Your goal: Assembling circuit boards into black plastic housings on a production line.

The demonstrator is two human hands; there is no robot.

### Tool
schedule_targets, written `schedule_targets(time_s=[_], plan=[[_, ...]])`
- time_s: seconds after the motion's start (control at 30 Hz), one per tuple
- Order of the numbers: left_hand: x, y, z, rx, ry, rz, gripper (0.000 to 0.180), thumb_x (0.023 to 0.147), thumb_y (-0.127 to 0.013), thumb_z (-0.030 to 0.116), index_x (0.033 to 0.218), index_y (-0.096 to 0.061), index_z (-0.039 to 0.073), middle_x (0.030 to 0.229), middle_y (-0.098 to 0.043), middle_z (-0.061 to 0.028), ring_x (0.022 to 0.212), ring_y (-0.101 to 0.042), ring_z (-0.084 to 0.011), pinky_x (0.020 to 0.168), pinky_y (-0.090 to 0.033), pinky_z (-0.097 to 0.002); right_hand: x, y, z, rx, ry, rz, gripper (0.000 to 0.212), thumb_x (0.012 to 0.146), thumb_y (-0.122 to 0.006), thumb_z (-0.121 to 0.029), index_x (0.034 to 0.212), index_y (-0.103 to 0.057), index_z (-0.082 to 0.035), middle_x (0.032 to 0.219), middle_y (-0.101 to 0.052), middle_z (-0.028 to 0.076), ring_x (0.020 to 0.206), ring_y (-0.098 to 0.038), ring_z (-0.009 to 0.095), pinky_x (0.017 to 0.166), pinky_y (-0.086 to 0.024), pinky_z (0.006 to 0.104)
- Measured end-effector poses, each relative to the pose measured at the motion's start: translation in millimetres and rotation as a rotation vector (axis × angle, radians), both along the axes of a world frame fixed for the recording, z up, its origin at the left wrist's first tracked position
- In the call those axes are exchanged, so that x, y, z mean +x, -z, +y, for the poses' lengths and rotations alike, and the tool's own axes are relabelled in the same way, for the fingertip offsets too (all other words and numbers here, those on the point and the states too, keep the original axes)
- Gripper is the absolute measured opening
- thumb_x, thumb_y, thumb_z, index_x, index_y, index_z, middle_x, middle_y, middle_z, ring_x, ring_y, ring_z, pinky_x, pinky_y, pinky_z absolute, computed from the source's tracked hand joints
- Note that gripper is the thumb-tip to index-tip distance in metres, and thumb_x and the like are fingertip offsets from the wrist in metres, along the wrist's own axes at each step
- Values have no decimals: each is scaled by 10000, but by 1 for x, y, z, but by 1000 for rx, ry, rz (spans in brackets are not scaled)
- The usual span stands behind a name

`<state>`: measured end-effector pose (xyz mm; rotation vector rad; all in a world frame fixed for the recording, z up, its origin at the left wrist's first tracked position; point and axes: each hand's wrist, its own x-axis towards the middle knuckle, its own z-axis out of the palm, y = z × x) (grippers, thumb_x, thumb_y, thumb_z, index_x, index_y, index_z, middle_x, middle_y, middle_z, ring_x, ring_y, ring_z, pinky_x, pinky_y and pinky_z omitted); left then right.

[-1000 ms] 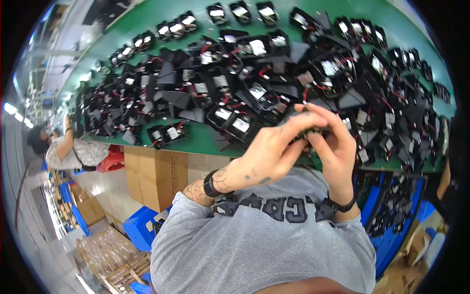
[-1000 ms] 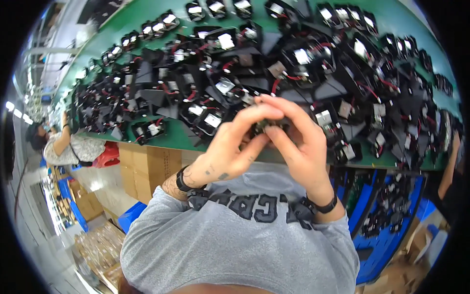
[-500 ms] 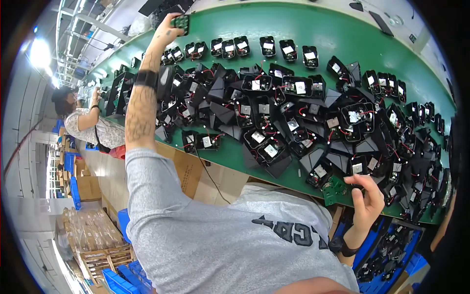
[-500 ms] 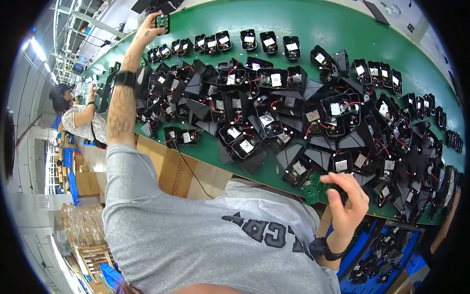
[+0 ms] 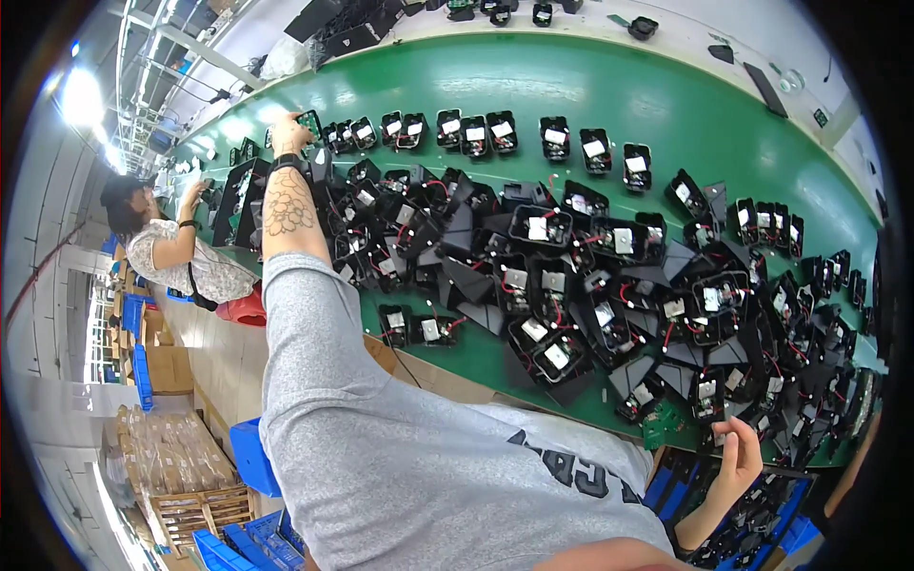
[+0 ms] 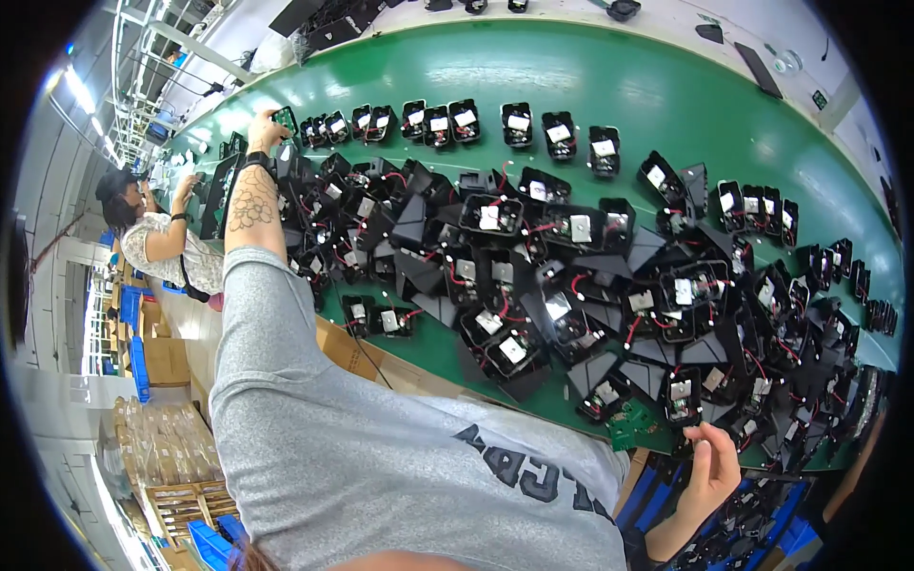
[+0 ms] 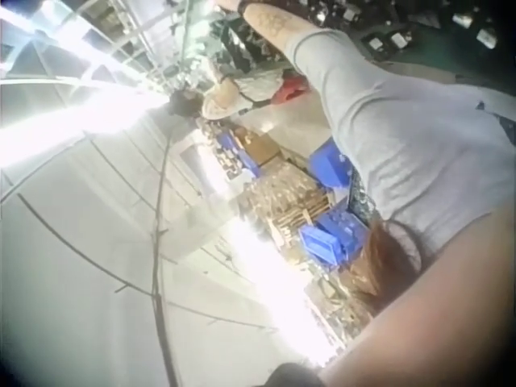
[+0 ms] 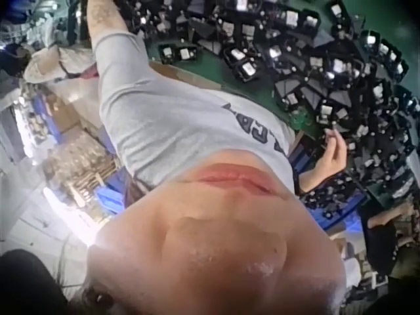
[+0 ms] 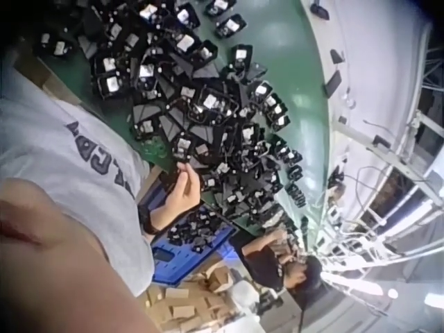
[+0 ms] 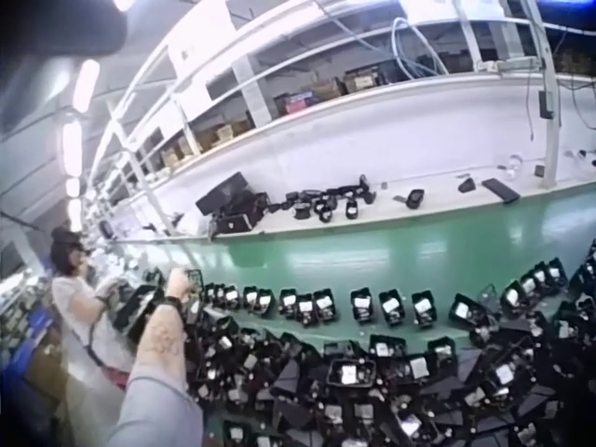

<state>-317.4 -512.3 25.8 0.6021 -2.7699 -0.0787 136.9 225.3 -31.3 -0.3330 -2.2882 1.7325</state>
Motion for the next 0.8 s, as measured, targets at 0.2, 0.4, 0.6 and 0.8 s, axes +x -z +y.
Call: schedule_targets(time_s=[0.2,0.4,0.6,0.8], plan=[[-26,21,-24,233,-70,177,488,648,-783,49,1119,-655,67,820,-709,-90,602,-669,-140,564,-532,-250,-11,-8,-8,62,68,-74,185,941,-531,-64,1065,-623,38,889,-652,75,820,-602,128,735,-432,221],[-65,63,-26,623,-133,424,305,732,-701,-14,1032,-660,18,826,-687,-137,639,-674,-166,583,-571,-256,-24,-19,-27,102,107,-119,179,945,-523,-55,1062,-624,35,880,-653,73,808,-595,116,705,-417,215],[-89,88,-105,138,-114,212,263,796,-626,100,1048,-629,26,806,-692,-96,668,-689,-185,593,-544,-325,-31,-23,-25,92,81,-145,183,956,-520,-71,1064,-623,35,880,-648,70,822,-605,123,741,-452,235],[-71,62,-48,549,-127,-232,716,835,-581,585,1252,-550,4,1098,-632,-145,857,-657,-261,690,-550,-392,-37,-44,-14,199,65,-155,191,963,-516,-72,1081,-618,39,910,-643,63,849,-600,121,799,-464,241]])
